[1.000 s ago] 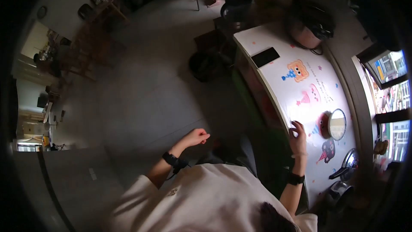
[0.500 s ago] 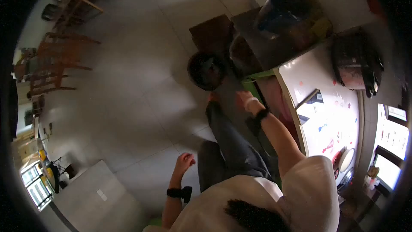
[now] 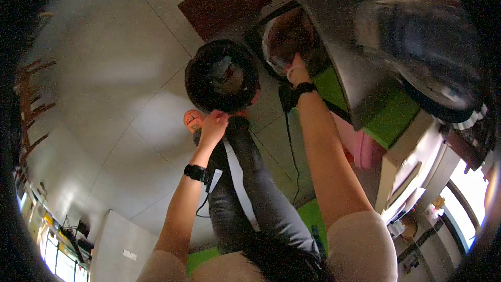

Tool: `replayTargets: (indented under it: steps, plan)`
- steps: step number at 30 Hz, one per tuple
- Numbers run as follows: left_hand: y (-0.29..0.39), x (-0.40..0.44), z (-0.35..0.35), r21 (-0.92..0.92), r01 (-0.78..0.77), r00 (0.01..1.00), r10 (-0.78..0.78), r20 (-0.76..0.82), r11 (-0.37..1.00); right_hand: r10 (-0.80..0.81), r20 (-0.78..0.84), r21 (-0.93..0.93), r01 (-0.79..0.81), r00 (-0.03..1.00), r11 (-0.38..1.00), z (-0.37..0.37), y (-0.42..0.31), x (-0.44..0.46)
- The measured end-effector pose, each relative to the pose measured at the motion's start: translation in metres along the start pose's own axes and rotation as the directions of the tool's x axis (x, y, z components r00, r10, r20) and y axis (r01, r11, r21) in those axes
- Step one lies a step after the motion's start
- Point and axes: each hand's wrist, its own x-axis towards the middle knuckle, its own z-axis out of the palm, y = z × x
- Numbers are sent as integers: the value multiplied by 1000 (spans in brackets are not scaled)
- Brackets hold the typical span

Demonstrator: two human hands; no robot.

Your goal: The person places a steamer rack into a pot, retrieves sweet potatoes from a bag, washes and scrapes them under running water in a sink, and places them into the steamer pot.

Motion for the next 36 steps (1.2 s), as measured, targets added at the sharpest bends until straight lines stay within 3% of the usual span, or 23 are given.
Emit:
replayTargets:
  steps: [3,5,6,8,12,15,17,18,20,21,22,23,24,26,29,32,35,36]
  plan:
    - [9,29,35,18,44,986,-46,163,999,-67,-5,-140,66,998,988,-4,-4,27]
    - [11,39,52,-64,-3,975,17,223,998,84,-229,243,-27,970,970,18,-23,-3]
    - [13,42,57,-90,-19,968,40,247,996,194,-339,459,-19,921,888,22,-28,-17]
    - [23,48,59,-141,-51,954,90,284,989,149,-274,579,39,950,815,9,-20,-18]
    - [59,72,49,-468,163,876,91,474,868,-82,14,652,53,997,757,-15,-9,-73]
    - [99,87,34,-634,346,847,61,528,691,-170,-5,318,163,985,934,11,-25,-170]
    - [117,95,24,-715,460,834,19,551,526,-208,146,58,201,967,978,23,-26,-200]
    - [113,101,22,-709,439,833,46,551,551,-211,225,-71,232,951,970,26,-26,-205]
    - [97,113,14,-698,393,828,100,551,598,-250,210,-107,276,945,955,25,-34,-180]
    - [92,112,14,-761,368,893,24,449,534,-268,203,-126,296,942,947,23,-40,-157]
    - [88,110,7,-768,403,883,8,468,498,-457,162,-163,480,875,862,20,-51,-120]
    - [85,106,-5,-772,437,873,-8,489,462,-700,-21,-263,671,714,693,28,-67,-93]
    - [82,102,-16,-773,469,860,-23,509,427,-810,-98,-382,730,578,567,23,-71,-33]
    - [71,94,-23,-781,460,869,-33,494,422,-839,-114,-733,525,532,432,19,-98,39]
    - [49,92,-27,-776,514,840,-30,542,365,-602,-119,-971,34,789,237,27,-123,81]
    - [33,88,-23,-782,540,826,-17,564,312,-572,-62,-955,118,818,273,17,-125,85]
    - [35,79,-17,-824,548,836,-65,545,142,-542,-2,-931,196,840,307,9,-126,81]
    - [31,78,-16,-822,551,831,2,557,147,-616,46,-959,207,786,192,8,-124,81]
